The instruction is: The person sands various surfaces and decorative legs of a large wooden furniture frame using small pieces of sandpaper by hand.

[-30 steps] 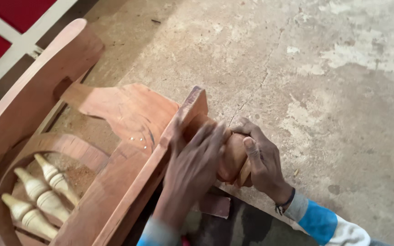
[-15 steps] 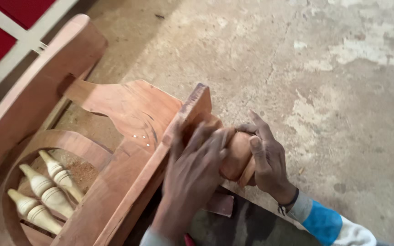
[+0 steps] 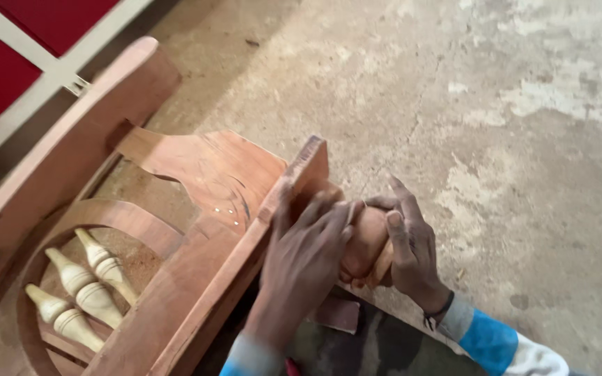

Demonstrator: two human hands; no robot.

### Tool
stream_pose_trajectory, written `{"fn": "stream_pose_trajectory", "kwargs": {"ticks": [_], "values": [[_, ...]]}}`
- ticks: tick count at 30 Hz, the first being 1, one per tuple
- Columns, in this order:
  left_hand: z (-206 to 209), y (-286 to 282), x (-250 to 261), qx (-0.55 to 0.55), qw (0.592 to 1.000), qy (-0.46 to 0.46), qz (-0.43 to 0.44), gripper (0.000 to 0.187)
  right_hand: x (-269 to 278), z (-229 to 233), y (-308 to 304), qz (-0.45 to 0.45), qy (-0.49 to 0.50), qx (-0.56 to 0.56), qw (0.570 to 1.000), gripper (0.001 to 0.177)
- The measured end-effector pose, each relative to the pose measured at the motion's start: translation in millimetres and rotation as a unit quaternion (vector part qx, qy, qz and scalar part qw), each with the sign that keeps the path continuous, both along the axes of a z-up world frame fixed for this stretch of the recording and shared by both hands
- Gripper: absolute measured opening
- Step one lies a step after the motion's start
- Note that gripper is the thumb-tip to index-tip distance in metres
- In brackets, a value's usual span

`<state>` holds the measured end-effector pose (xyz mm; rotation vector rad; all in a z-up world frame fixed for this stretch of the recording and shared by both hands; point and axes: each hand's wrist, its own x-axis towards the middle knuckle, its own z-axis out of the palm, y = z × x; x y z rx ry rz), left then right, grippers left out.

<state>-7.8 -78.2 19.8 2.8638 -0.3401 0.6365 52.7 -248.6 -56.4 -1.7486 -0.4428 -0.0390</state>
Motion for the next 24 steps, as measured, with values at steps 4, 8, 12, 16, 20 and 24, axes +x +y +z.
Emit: {"fn": "stream_pose_trajectory", "kwargs": {"ticks": [4,8,12,16,20,24], "values": [[-15.9,6.0,3.1,0.004,0.989,-0.149,-0.009,0.033,2.5,-4.2,1.3,0.001,-0.003,-0.009,1.000,0.073],[-39.7,1.1,73.0,0.012,0.983,0.184,-0.012,0.024,2.1,-3.8,0.2,0.017,0.008,0.011,1.000,0.073],[-39.6,-15.0,98.9,0.027,0.984,0.176,-0.020,0.020,3.0,-2.8,0.4,-0.005,0.006,-0.003,1.000,0.074],[-31.1,-4.4,40.7,-0.044,0.996,0.075,-0.012,0.028,4.6,-6.9,4.1,-0.028,0.015,0.021,0.999,0.075],[-12.4,-4.7,-20.3,0.001,0.999,0.005,0.040,0.043,0.4,-10.4,2.2,-0.031,-0.051,0.015,0.998,0.073],[-20.7,-2.0,13.4,-0.026,0.996,0.080,0.017,0.033,0.5,-13.3,1.5,-0.030,-0.007,0.032,0.999,0.073]]}}
